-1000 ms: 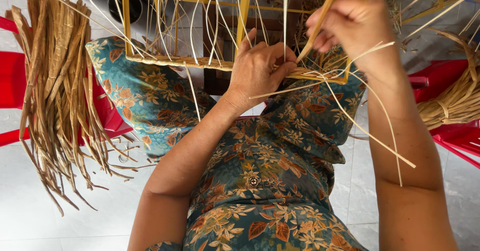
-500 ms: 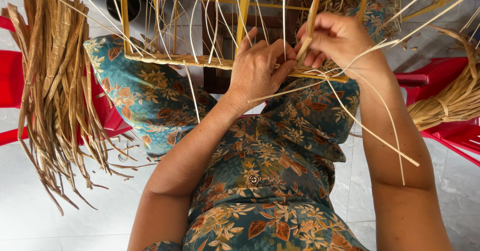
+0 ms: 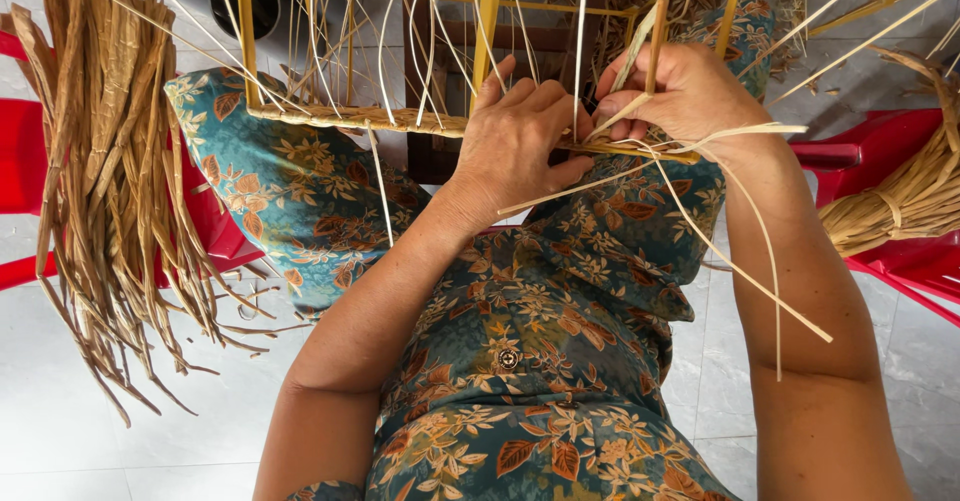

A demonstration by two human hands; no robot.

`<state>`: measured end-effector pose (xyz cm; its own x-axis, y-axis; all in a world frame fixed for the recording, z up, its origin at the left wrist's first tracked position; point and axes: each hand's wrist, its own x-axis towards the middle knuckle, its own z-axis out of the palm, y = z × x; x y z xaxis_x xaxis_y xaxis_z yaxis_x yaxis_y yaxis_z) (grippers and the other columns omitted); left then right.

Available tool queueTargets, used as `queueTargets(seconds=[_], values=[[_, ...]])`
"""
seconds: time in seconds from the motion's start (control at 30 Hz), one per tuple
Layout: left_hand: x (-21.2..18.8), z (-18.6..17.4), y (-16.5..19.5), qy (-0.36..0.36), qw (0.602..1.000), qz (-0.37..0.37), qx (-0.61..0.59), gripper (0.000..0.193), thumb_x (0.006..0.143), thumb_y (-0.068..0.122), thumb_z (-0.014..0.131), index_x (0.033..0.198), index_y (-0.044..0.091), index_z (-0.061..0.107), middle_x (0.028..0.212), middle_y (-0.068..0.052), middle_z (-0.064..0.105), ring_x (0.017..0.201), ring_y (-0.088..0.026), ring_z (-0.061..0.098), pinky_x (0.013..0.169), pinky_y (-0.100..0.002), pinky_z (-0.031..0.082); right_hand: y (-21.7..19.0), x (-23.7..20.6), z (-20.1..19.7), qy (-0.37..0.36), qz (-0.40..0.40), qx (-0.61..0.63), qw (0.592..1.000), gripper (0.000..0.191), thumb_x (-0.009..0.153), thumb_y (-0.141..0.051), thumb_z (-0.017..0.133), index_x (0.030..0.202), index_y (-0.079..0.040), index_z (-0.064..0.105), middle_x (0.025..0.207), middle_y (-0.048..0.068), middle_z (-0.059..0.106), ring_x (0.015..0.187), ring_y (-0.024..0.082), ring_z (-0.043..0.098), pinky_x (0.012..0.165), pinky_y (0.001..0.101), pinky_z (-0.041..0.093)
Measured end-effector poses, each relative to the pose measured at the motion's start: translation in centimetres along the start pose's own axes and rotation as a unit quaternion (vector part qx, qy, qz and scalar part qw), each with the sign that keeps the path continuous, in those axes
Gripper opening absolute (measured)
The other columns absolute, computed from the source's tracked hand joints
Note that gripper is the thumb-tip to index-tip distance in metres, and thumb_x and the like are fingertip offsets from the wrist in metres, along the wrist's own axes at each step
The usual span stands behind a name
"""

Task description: The person sits on the floor with a yellow frame across their lap and weaves dried plant fiber strips around the frame, threading and tightening each strip by hand to build up a woven panel. They reach to a pile of fiber strips for new material and at the end hold up the woven panel.

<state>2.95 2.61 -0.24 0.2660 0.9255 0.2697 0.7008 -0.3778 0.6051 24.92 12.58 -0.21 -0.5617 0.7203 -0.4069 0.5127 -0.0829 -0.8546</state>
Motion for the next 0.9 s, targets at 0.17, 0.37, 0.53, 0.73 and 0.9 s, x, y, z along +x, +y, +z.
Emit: queueTargets(seconds=[0.17,0.37,0.53,0.73,0.9], values=[[-0.2,1.0,0.1,0.03,0.996,0.023,0.078,0.025,0.074,0.026,0.087,0.089,0.018,0.069,0.091,0.001,0.06,0.097,-0.02,0.062,0.122,-0.056,0.026,0.2,0.0,0.4,0.01,0.001,0.043,0.999,0.011,0.096,-0.006,0.072,0.106,-0.002,0.071,0.081,0.003,0.071,0.068,0.009,0.069,0.059,0.023,0.055],[-0.4,1.8,-0.1,0.043,0.994,0.023,0.099,0.034,0.073,0.027,0.088,0.093,0.014,0.064,0.09,-0.002,0.059,0.094,-0.023,0.062,0.12,-0.056,0.028,0.3,0.0,0.4,0.021,0.003,0.033,0.999,0.011,0.097,-0.006,0.073,0.107,-0.001,0.072,0.08,0.005,0.071,0.066,0.01,0.067,0.055,0.0235,0.052],[-0.5,1.6,-0.2,0.035,0.999,-0.008,0.031,0.044,0.074,0.023,0.087,0.101,0.014,0.054,0.086,0.0,0.059,0.091,-0.023,0.066,0.121,-0.053,0.031,0.1,0.0,0.9,0.0,0.012,0.05,0.999,0.018,0.09,-0.005,0.074,0.108,-0.003,0.073,0.092,0.002,0.075,0.079,0.009,0.069,0.067,0.0222,0.055],[-0.6,0.1,-0.5,-0.02,1.0,0.019,-0.014,0.036,0.083,0.027,0.082,0.102,0.012,0.056,0.085,-0.005,0.059,0.094,-0.024,0.067,0.118,-0.056,0.029,0.0,-0.1,0.5,-0.048,-0.03,-0.149,0.987,0.027,0.088,-0.011,0.081,0.112,-0.002,0.075,0.088,0.008,0.076,0.077,0.013,0.066,0.069,0.0255,0.053],[-0.6,-0.1,-0.1,-0.002,0.999,-0.002,-0.038,0.015,0.094,0.027,0.075,0.095,0.015,0.067,0.085,-0.002,0.06,0.095,-0.021,0.069,0.119,-0.055,0.029,-1.1,-1.8,0.5,0.004,0.028,-0.055,0.998,0.029,0.101,-0.015,0.067,0.129,-0.008,0.07,0.086,0.011,0.072,0.072,0.012,0.064,0.063,0.0246,0.053]])
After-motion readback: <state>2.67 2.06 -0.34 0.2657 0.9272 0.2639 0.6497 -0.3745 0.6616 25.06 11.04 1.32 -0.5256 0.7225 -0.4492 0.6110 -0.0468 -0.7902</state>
